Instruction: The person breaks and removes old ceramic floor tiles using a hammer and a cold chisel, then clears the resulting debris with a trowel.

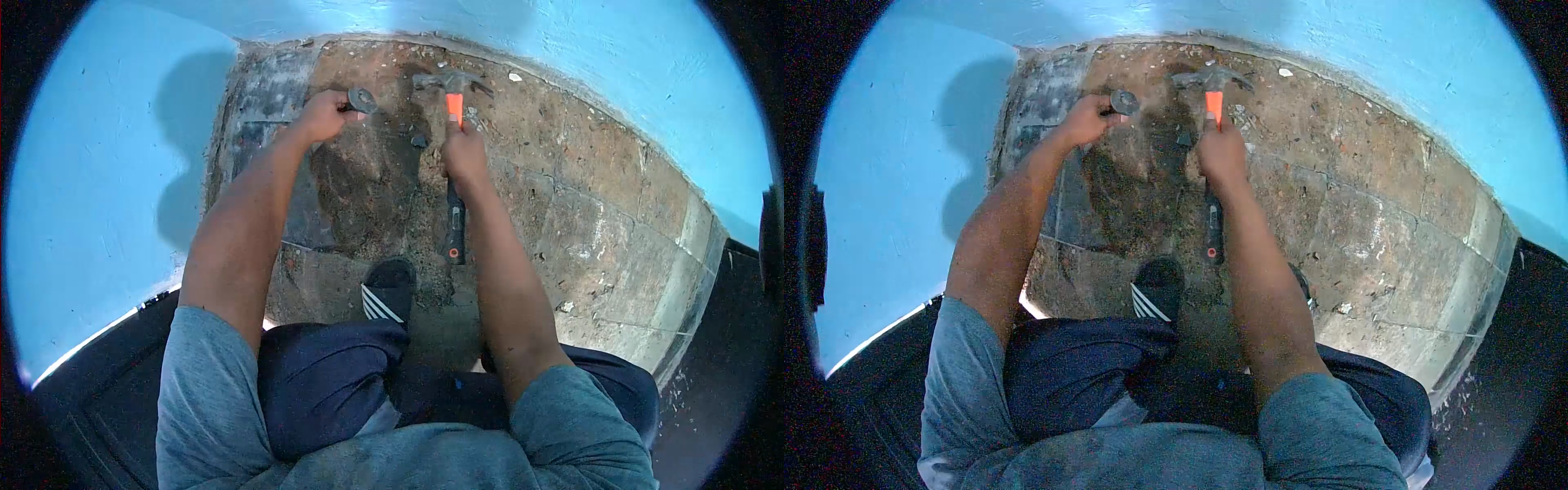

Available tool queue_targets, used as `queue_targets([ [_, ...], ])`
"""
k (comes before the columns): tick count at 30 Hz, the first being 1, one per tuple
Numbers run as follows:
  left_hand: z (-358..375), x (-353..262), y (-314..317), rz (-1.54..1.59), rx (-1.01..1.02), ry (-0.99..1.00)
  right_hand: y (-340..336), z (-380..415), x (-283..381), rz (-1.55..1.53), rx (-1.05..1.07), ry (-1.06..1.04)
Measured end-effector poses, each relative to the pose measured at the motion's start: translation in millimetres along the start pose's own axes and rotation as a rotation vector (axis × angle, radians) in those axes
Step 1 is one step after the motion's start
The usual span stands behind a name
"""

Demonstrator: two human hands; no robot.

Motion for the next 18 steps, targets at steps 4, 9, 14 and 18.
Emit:
queue_targets([
  [4, 9.0, -3.6, -7.8, 0.062, -0.036, -0.041, -13.3, -1.5, 13.5, -0.105, -0.055, -0.037],
  [9, 14.8, -27.2, -14.8, -0.021, 0.075, -0.015, -43.8, 12.4, 79.4, -0.156, -0.207, -0.189],
  [14, -1.0, -6.5, -5.8, -0.055, 0.086, -0.012, -79.0, 25.2, 132.1, -0.157, -0.480, -0.523],
  [18, 5.4, -22.1, -8.2, -0.034, 0.084, -0.038, -46.6, 31.5, 111.7, -0.206, -0.597, -0.518],
])
Point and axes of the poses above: each hand's wrist, its own z-axis away from the middle knuckle, its own y-axis out of the palm, x = y × z, the point moved 2 cm from there along -z, towards the middle knuckle, and after that the axes turned 6 degrees about -z, right-handed, at the moved point
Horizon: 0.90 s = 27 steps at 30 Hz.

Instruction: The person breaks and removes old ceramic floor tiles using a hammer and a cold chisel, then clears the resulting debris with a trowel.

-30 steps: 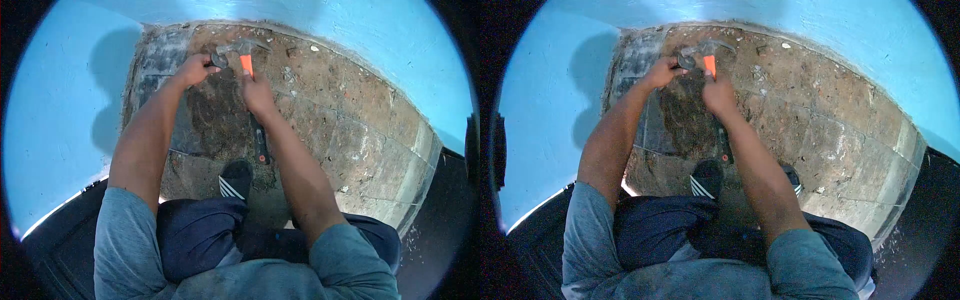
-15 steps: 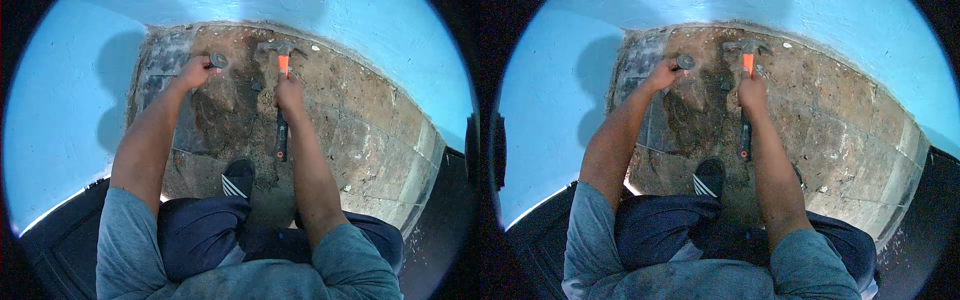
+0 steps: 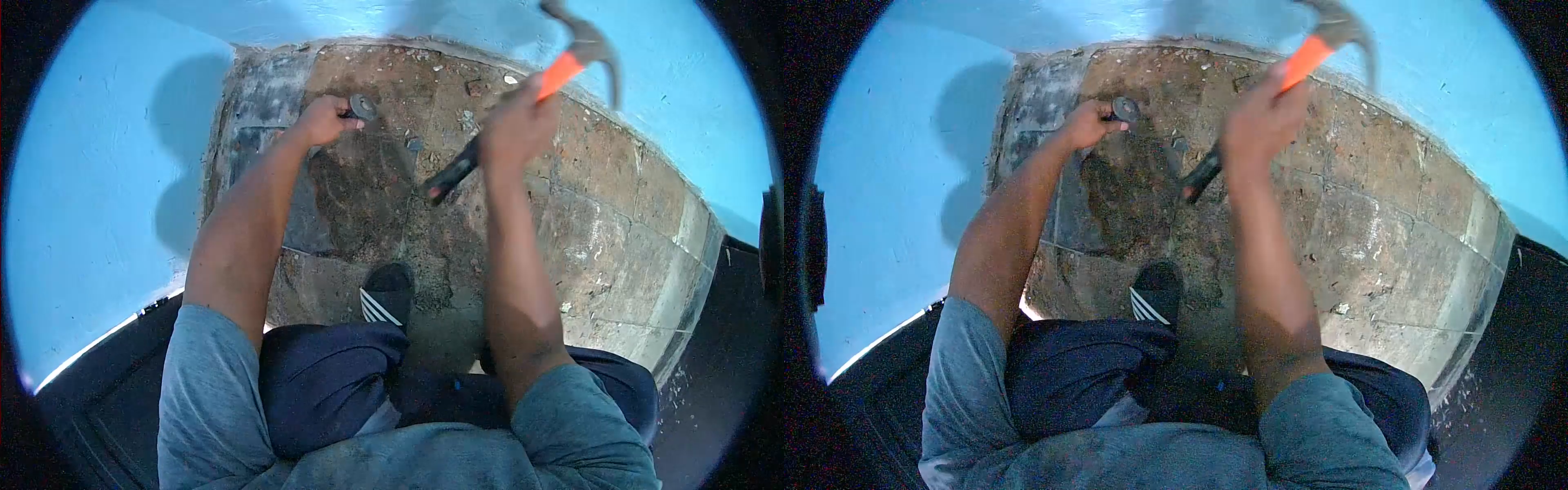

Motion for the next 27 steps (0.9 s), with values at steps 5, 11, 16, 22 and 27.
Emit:
queue_targets([
  [5, -3.3, 4.9, 2.2, -0.030, -0.025, 0.037, 30.9, 83.2, -68.7, 0.515, 0.815, 0.228],
  [11, -3.0, 2.8, -1.6, -0.034, 0.016, 0.012, 13.7, 40.7, -72.8, 0.329, 0.584, 0.308],
  [16, -1.3, 7.6, 1.6, 0.080, 0.005, 0.096, -13.6, -28.2, 6.6, -0.105, 0.210, 0.130],
  [22, 0.1, 0.7, 1.3, -0.005, -0.012, 0.033, 14.9, 21.9, -44.7, 0.088, 0.174, 0.047],
  [27, -2.2, -1.4, 4.8, -0.047, 0.025, 0.035, 35.3, 82.1, -93.2, 0.352, 0.688, 0.463],
])
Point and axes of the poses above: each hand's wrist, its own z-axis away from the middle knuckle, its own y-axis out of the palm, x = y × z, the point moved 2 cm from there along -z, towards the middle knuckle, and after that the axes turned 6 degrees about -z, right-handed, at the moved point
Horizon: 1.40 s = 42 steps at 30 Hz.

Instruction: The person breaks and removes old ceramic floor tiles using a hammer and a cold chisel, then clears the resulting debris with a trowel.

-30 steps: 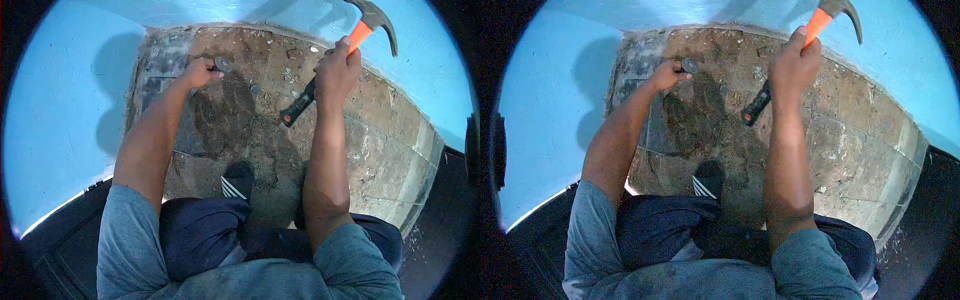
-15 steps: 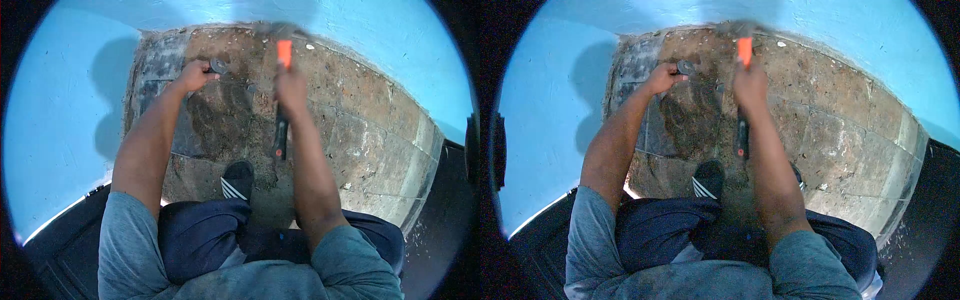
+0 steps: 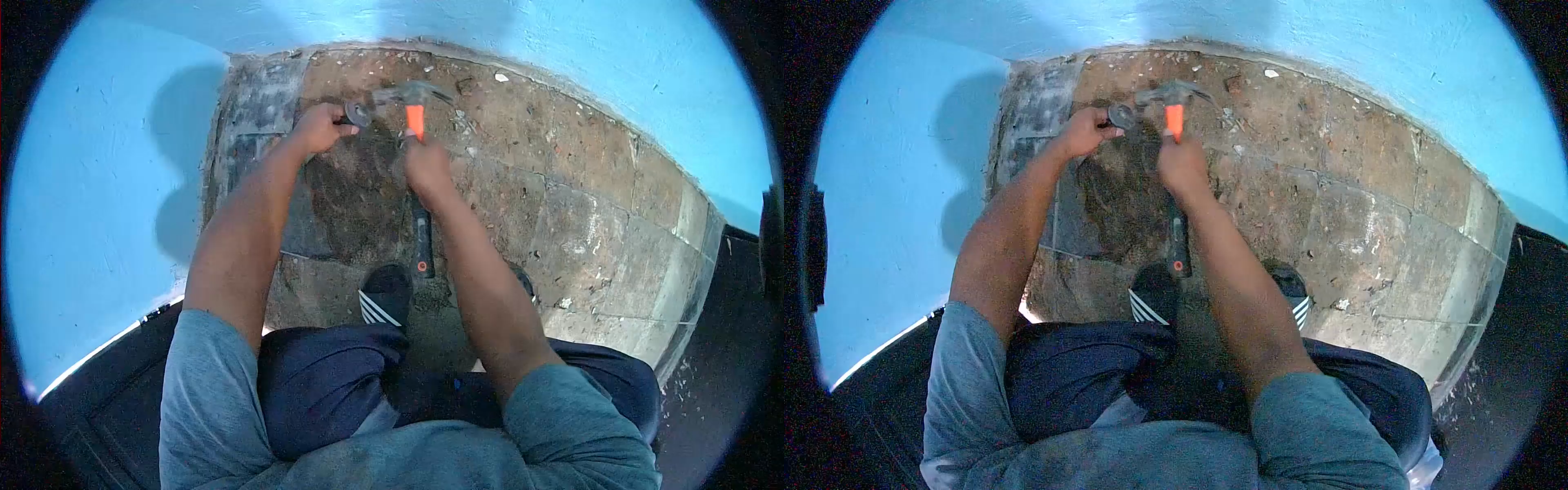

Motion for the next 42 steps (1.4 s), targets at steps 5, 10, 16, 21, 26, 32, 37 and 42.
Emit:
queue_targets([
  [5, -10.1, 19.9, 7.7, 0.014, -0.043, 0.032, -32.3, -22.8, -34.0, -0.099, -0.087, 0.107],
  [10, -3.3, 8.2, 2.9, -0.094, -0.039, -0.010, -77.2, -32.3, -36.2, -0.283, -0.181, 0.132],
  [16, 10.7, -14.5, 9.7, -0.127, -0.032, 0.005, -92.1, -50.7, -81.4, -0.543, -0.154, 0.198],
  [21, 11.0, 2.8, 12.0, -0.065, -0.079, 0.065, -91.8, -40.2, -61.8, -0.444, -0.157, 0.212],
  [26, 4.9, 2.5, 8.8, 0.086, 0.038, 0.004, -92.6, -28.4, -32.7, -0.385, -0.204, 0.199],
  [32, 13.3, -10.2, -0.2, 0.004, 0.000, -0.061, -101.1, -32.5, -23.3, -0.521, -0.173, 0.071],
  [37, 1.9, 12.5, 13.3, 0.029, 0.030, 0.066, -130.4, -14.0, 25.5, -0.583, -0.254, -0.051],
  [42, -9.2, 23.5, 22.7, 0.094, 0.079, 0.132, -134.7, 0.1, 43.1, -0.637, -0.500, -0.234],
])
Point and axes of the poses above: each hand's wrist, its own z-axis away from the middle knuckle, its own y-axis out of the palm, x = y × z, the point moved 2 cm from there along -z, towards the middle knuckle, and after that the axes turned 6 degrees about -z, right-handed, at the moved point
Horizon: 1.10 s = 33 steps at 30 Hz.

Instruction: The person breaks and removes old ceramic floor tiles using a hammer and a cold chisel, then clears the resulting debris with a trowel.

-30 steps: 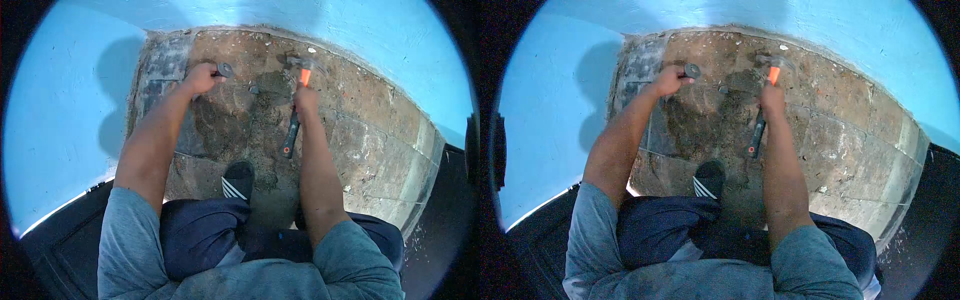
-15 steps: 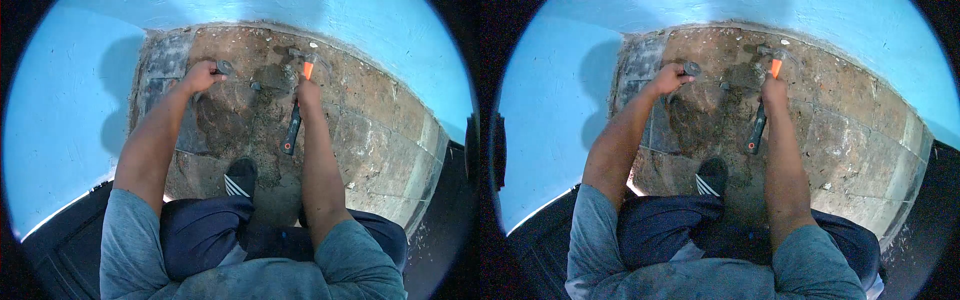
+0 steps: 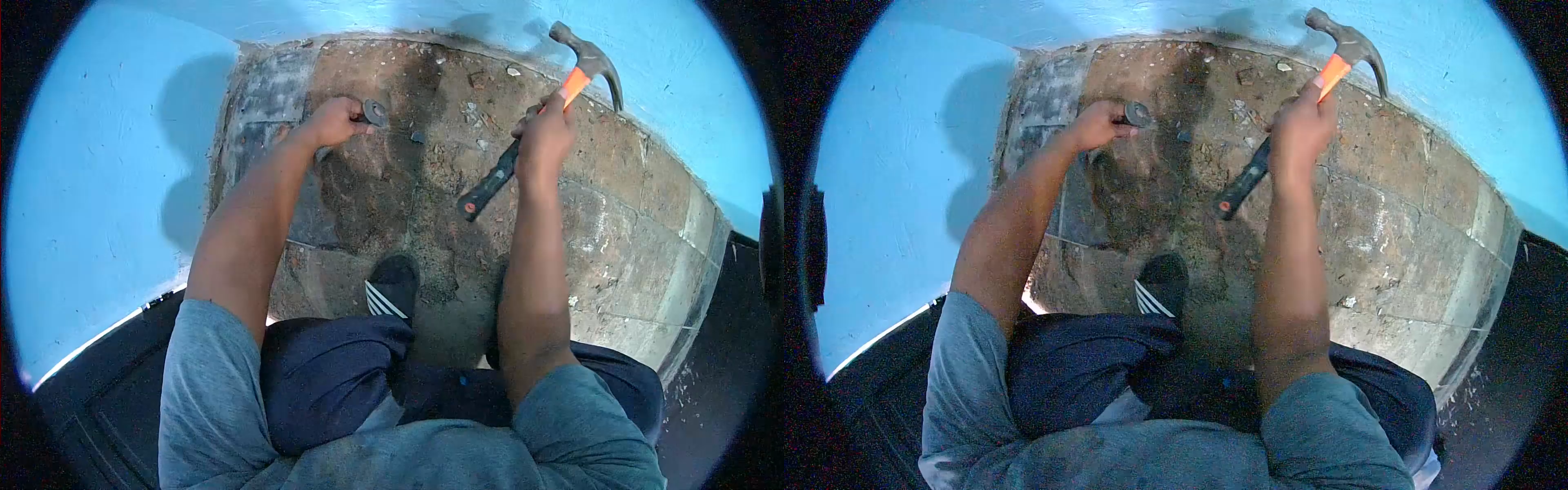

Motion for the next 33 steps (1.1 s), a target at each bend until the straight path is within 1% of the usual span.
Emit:
queue_targets([
  [1, 1.4, -3.4, 0.6, 0.043, -0.003, 0.012, 3.2, 11.2, -1.4, 0.029, -0.046, -0.021],
  [2, 2.5, -6.0, 0.5, -0.024, -0.005, -0.032, 7.0, 23.4, -3.8, 0.057, -0.092, -0.043],
  [4, 12.9, -31.6, -10.7, -0.163, -0.009, -0.120, 12.8, 54.4, -50.8, 0.191, -0.046, -0.072],
  [6, 10.5, -26.9, -7.0, -0.144, 0.001, -0.113, 23.3, 97.5, -95.9, 0.604, 0.136, -0.048],
  [8, 7.7, -18.2, -6.0, -0.099, -0.009, -0.092, 32.5, 120.9, -108.4, 0.674, 0.409, 0.069],
  [11, 11.0, -9.8, -4.6, -0.015, -0.043, -0.054, 30.7, 113.1, -118.8, 0.639, 0.480, 0.192],
  [14, 10.1, -8.4, -0.8, -0.046, -0.028, -0.040, 31.5, 82.7, -74.5, 0.719, 0.446, 0.144],
  [16, 3.1, 3.3, 2.0, -0.112, 0.010, -0.063, 25.4, 54.3, -64.7, 0.338, 0.347, 0.058],
  [18, 9.6, -6.7, -6.2, -0.132, -0.015, -0.053, 20.9, 32.6, -22.4, 0.299, 0.197, -0.011],
  [20, 14.9, -20.9, -12.9, -0.139, -0.028, -0.050, 17.7, 25.4, 5.1, 0.119, 0.066, -0.107],
  [21, 17.1, -27.1, -15.3, -0.138, -0.032, -0.055, 15.9, 23.4, 11.2, 0.029, -0.001, -0.156],
  [22, 18.1, -30.4, -14.7, -0.136, -0.032, -0.059, 17.1, 27.7, 10.0, -0.037, -0.013, -0.220],
  [24, 14.5, -29.3, -13.5, -0.153, -0.001, -0.087, 21.1, 40.0, -43.1, 0.277, -0.065, -0.119],
  [26, 16.9, -28.9, -10.5, -0.201, 0.032, -0.083, 35.9, 85.1, -73.2, 0.776, 0.300, -0.166],
  [28, 22.4, -27.5, -7.5, -0.285, 0.059, -0.045, 40.1, 106.3, -89.6, 0.804, 0.640, 0.123],
  [31, 25.5, -17.4, -1.4, -0.040, -0.016, 0.008, 31.6, 113.7, -116.0, 0.766, 0.538, 0.216],
  [32, 27.2, -13.3, -0.5, -0.071, 0.010, -0.047, 27.9, 114.7, -123.1, 0.732, 0.519, 0.213],
  [33, 30.8, -25.4, -6.6, -0.102, 0.030, -0.101, 23.3, 109.8, -127.9, 0.699, 0.502, 0.204],
])
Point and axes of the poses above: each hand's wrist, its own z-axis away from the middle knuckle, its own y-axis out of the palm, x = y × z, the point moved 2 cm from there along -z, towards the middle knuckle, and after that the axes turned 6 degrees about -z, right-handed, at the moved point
